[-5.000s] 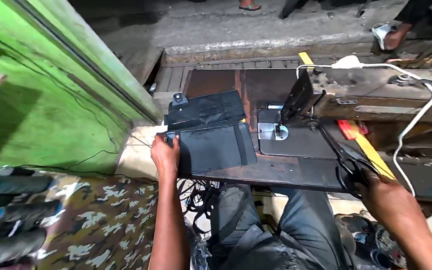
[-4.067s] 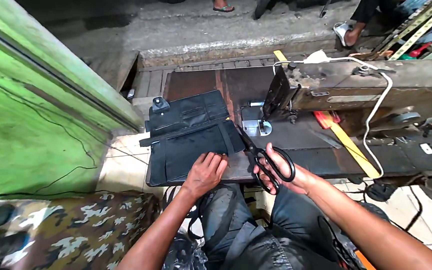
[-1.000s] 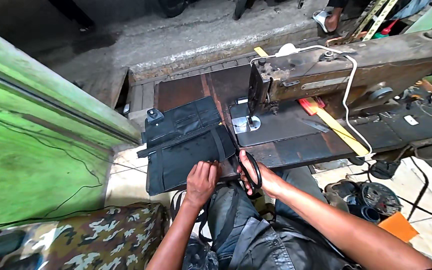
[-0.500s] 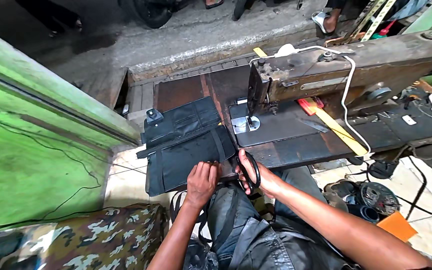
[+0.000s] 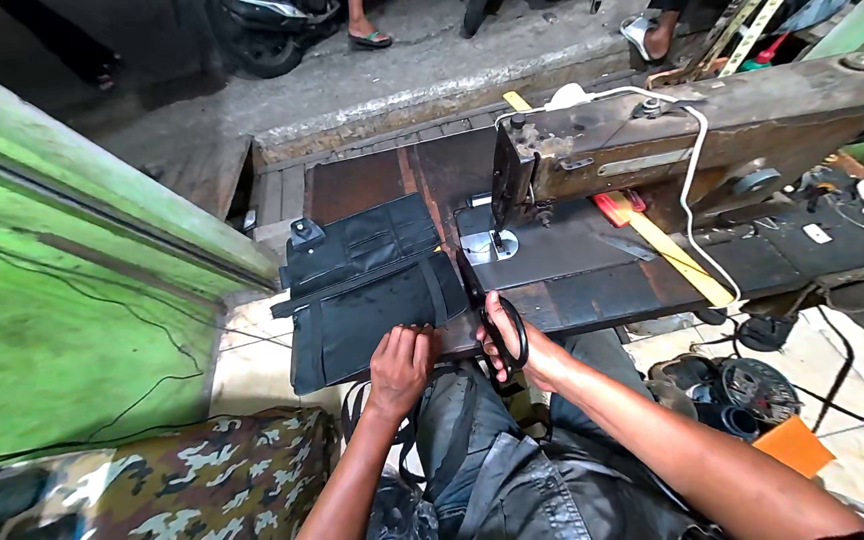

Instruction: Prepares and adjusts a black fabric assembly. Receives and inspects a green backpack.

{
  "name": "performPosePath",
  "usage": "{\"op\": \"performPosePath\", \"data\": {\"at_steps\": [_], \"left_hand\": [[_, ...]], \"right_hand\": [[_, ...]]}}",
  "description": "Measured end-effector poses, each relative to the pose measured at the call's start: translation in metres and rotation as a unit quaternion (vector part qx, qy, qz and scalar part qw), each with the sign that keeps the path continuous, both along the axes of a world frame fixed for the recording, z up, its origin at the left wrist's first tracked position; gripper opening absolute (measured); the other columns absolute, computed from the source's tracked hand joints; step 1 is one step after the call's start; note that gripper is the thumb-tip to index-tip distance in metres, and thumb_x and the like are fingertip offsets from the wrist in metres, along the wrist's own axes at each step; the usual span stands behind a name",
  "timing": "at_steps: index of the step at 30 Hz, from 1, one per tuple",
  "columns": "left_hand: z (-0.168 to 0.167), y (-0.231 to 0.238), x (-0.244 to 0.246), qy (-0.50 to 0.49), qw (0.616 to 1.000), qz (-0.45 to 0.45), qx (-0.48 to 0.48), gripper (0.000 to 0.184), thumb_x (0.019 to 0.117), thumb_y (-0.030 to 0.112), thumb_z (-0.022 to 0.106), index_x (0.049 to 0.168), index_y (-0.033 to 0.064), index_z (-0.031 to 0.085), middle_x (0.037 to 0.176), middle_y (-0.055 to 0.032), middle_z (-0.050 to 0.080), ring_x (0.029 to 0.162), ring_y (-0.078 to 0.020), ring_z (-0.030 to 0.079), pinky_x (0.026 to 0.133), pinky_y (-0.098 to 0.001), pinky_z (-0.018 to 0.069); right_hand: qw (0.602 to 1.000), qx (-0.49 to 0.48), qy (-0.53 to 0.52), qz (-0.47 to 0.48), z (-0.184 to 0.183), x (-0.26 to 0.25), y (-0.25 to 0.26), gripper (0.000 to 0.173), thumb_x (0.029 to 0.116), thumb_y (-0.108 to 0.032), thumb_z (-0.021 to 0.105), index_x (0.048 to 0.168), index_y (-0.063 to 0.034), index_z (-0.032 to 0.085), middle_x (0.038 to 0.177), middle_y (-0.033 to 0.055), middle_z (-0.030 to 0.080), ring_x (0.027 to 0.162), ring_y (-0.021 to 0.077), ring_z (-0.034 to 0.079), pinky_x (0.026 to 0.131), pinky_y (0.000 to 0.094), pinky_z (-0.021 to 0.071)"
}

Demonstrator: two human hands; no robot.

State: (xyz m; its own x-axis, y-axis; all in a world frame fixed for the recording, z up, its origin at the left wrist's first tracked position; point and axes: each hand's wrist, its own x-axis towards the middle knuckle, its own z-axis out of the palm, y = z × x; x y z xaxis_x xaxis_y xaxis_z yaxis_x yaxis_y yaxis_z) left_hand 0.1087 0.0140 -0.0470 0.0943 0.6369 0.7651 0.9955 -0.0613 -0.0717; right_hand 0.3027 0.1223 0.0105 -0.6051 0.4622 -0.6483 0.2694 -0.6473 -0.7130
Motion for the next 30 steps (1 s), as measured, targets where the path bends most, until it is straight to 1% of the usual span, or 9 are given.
{"op": "performPosePath", "data": {"at_steps": [5,12,15,17,19,22,24,27,30], "left_hand": [[0.000,-0.005,0.000,-0.001,1.000,-0.003,-0.004,0.015,0.0960,0.014,0.064,0.088,0.0023,0.067,0.076,-0.0108,0.065,0.071,-0.0251,0.066,0.065,-0.0325,0.0555],[0.000,-0.008,0.000,0.009,1.000,-0.004,-0.015,0.014,0.0959,0.014,0.065,0.088,0.0023,0.066,0.076,-0.0104,0.064,0.071,-0.0252,0.066,0.066,-0.0324,0.0555],[-0.001,-0.010,0.001,0.013,1.000,-0.008,-0.024,0.015,0.0961,0.015,0.065,0.088,0.0027,0.066,0.076,-0.0100,0.064,0.071,-0.0251,0.065,0.066,-0.0330,0.0548],[-0.002,-0.011,0.001,0.017,0.999,-0.013,-0.028,0.015,0.0965,0.015,0.064,0.089,0.0025,0.067,0.076,-0.0103,0.064,0.072,-0.0255,0.065,0.066,-0.0335,0.0548],[-0.002,-0.013,0.001,0.019,0.999,-0.019,-0.028,0.015,0.0972,0.015,0.064,0.089,0.0027,0.067,0.076,-0.0103,0.064,0.072,-0.0253,0.065,0.067,-0.0333,0.0549],[0.002,-0.015,0.001,0.017,0.999,-0.027,-0.036,0.014,0.0977,0.015,0.064,0.091,0.0032,0.067,0.077,-0.0104,0.064,0.072,-0.0255,0.065,0.067,-0.0337,0.0549],[0.008,-0.017,0.003,0.008,0.996,-0.021,-0.090,0.021,0.0993,0.022,0.061,0.088,0.0045,0.066,0.077,-0.0105,0.063,0.071,-0.0264,0.064,0.063,-0.0351,0.0540],[0.025,-0.006,0.003,-0.044,0.975,-0.008,-0.217,0.048,0.1010,0.046,0.053,0.082,0.0045,0.069,0.075,-0.0114,0.064,0.070,-0.0290,0.067,0.055,-0.0406,0.0540],[0.045,0.032,-0.010,-0.128,0.947,-0.002,-0.295,0.033,0.1022,0.034,0.059,0.099,0.0047,0.074,0.093,-0.0134,0.071,0.088,-0.0312,0.072,0.071,-0.0490,0.0604]], "right_hand": [[0.998,-0.011,-0.002,0.057,0.001,0.005,0.003,0.067,0.1049,-0.065,0.021,0.100,-0.0084,0.056,0.066,0.0003,0.049,0.053,0.0132,0.055,0.054,0.0298,0.0540],[0.968,0.149,-0.110,0.168,0.012,0.006,0.006,0.070,0.1035,-0.068,0.027,0.110,-0.0063,0.059,0.076,0.0038,0.056,0.059,0.0147,0.061,0.059,0.0327,0.0571],[0.922,0.255,-0.179,0.230,0.021,0.006,0.010,0.073,0.1019,-0.071,0.029,0.106,-0.0053,0.060,0.078,0.0063,0.059,0.063,0.0177,0.063,0.062,0.0360,0.0569],[0.867,0.332,-0.246,0.278,0.035,0.005,0.011,0.076,0.1011,-0.072,0.031,0.106,-0.0031,0.062,0.085,0.0117,0.062,0.078,0.0255,0.066,0.073,0.0437,0.0551],[0.808,0.383,-0.311,0.324,0.046,0.004,0.010,0.080,0.0998,-0.074,0.033,0.112,-0.0005,0.062,0.098,0.0181,0.067,0.100,0.0343,0.067,0.087,0.0521,0.0523],[0.725,0.431,-0.387,0.372,0.051,0.008,0.010,0.087,0.0978,-0.076,0.033,0.131,0.0016,0.056,0.109,0.0213,0.069,0.112,0.0383,0.067,0.094,0.0548,0.0513],[0.704,0.441,-0.407,0.380,0.052,0.014,0.011,0.088,0.0975,-0.076,0.034,0.134,0.0013,0.054,0.110,0.0209,0.070,0.111,0.0381,0.067,0.093,0.0540,0.0519],[0.695,0.447,-0.429,0.364,0.055,0.027,0.011,0.084,0.0996,-0.072,0.036,0.135,0.0018,0.054,0.107,0.0210,0.070,0.107,0.0383,0.069,0.090,0.0531,0.0530],[0.694,0.476,-0.439,0.314,0.048,0.044,0.010,0.080,0.1003,-0.070,0.038,0.129,0.0025,0.058,0.098,0.0208,0.071,0.100,0.0397,0.071,0.084,0.0537,0.0553]]}}
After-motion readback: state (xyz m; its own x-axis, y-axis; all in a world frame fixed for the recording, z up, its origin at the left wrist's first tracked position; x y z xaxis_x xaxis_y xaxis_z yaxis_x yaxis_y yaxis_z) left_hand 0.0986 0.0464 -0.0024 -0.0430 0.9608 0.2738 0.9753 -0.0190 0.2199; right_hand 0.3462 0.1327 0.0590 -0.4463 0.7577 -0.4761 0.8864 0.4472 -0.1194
